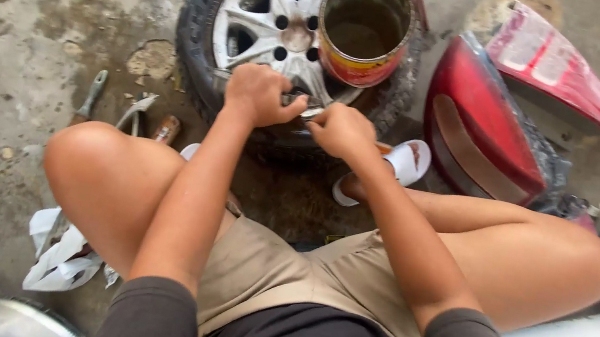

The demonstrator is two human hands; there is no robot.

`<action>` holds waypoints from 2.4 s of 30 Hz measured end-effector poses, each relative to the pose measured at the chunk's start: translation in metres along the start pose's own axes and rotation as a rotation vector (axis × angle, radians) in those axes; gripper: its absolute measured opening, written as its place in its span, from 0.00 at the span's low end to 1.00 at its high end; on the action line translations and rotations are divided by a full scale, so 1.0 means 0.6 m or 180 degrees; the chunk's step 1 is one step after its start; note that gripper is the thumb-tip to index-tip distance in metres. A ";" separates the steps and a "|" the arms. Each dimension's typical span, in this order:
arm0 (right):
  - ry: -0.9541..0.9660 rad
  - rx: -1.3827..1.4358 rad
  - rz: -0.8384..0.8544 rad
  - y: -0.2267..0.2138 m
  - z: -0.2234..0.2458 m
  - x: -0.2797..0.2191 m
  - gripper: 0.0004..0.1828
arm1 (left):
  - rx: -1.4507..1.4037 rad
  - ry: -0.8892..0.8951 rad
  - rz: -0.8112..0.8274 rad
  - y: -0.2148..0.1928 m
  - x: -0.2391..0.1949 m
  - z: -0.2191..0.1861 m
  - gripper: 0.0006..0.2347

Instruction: Sanding and cleaning a metal engine component using sandpaper and a wire brush while sitting on the floor.

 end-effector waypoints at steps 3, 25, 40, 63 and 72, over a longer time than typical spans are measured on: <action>-0.0130 0.0124 0.0301 0.006 0.008 -0.004 0.20 | -0.0094 -0.0056 0.0033 0.005 -0.020 -0.006 0.25; -0.0916 0.1134 -0.0202 0.042 0.026 0.000 0.20 | -0.0292 0.0157 -0.0396 -0.003 0.004 -0.012 0.24; -0.0552 0.0189 -0.0107 0.032 0.027 0.008 0.23 | -0.0173 0.0165 -0.0435 0.016 0.008 -0.013 0.26; -0.1521 0.1596 -0.0520 0.052 -0.014 -0.014 0.14 | -0.0317 0.0060 -0.0286 0.010 -0.003 -0.011 0.24; -0.1866 0.2025 -0.0440 0.060 -0.030 -0.003 0.11 | -0.0424 0.0110 -0.0255 -0.002 -0.009 -0.008 0.23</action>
Point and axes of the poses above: each hand's wrist, its own x-axis towards the middle knuckle, its own y-axis out of the palm, z = x × y, the point moved 9 cm from there along x, towards the middle knuckle, and after that the axes turned 7 degrees about -y, right-handed, at the moved point
